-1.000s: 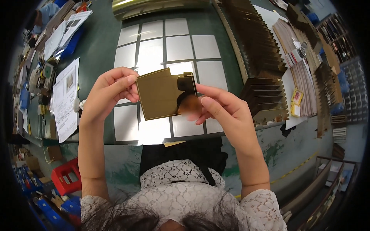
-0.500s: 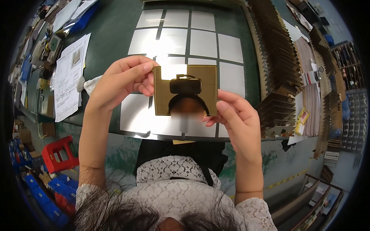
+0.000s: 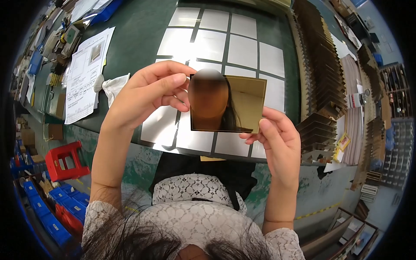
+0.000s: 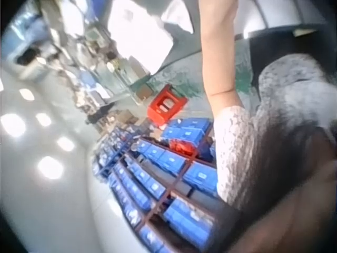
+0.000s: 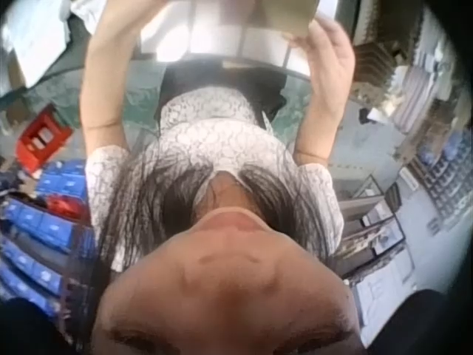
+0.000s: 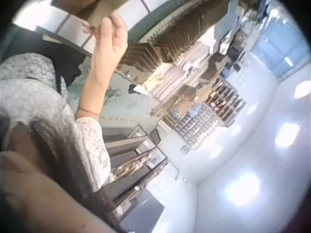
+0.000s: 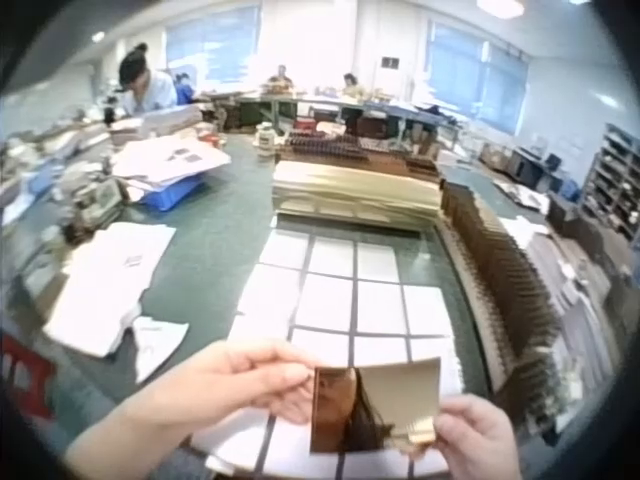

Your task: The person cleans small gold-colored metal plates with a cloth.

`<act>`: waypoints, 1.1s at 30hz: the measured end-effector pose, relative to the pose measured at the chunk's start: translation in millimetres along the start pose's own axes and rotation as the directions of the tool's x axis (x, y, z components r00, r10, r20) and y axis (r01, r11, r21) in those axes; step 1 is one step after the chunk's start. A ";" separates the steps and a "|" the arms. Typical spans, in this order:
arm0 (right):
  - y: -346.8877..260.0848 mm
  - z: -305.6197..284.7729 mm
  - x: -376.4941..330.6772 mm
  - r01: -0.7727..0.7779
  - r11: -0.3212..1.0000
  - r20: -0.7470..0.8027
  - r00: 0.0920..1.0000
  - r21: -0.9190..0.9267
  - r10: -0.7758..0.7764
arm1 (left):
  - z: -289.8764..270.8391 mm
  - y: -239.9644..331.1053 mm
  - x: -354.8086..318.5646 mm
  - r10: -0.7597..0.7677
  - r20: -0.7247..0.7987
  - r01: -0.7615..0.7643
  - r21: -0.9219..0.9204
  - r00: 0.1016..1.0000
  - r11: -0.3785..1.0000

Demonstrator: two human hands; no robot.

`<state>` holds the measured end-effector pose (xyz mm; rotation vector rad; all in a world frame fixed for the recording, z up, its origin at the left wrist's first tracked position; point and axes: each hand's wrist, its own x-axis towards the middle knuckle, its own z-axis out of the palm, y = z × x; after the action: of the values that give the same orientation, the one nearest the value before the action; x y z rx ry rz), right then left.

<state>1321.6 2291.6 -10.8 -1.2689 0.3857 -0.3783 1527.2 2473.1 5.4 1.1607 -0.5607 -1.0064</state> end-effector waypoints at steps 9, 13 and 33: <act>1.3 -0.6 0.0 -0.001 1.000 0.020 1.000 0.006 0.001 | -0.9 -3.5 -2.5 0.044 0.026 -0.043 -0.029 0.999 0.999; 1.6 -0.1 -0.9 0.008 1.000 0.020 1.000 -0.001 -0.008 | 0.0 -2.5 -5.3 0.043 0.019 -0.043 -0.033 0.999 0.999; 0.7 -0.4 -4.8 -0.018 1.000 0.027 0.999 -0.004 0.019 | -8.6 -15.8 -2.5 -0.045 -0.023 0.045 -0.007 0.999 0.999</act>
<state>1317.2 2293.7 -11.2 -1.2719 0.3755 -0.3447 1527.3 2478.5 -12.0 1.1820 -0.5146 -1.0314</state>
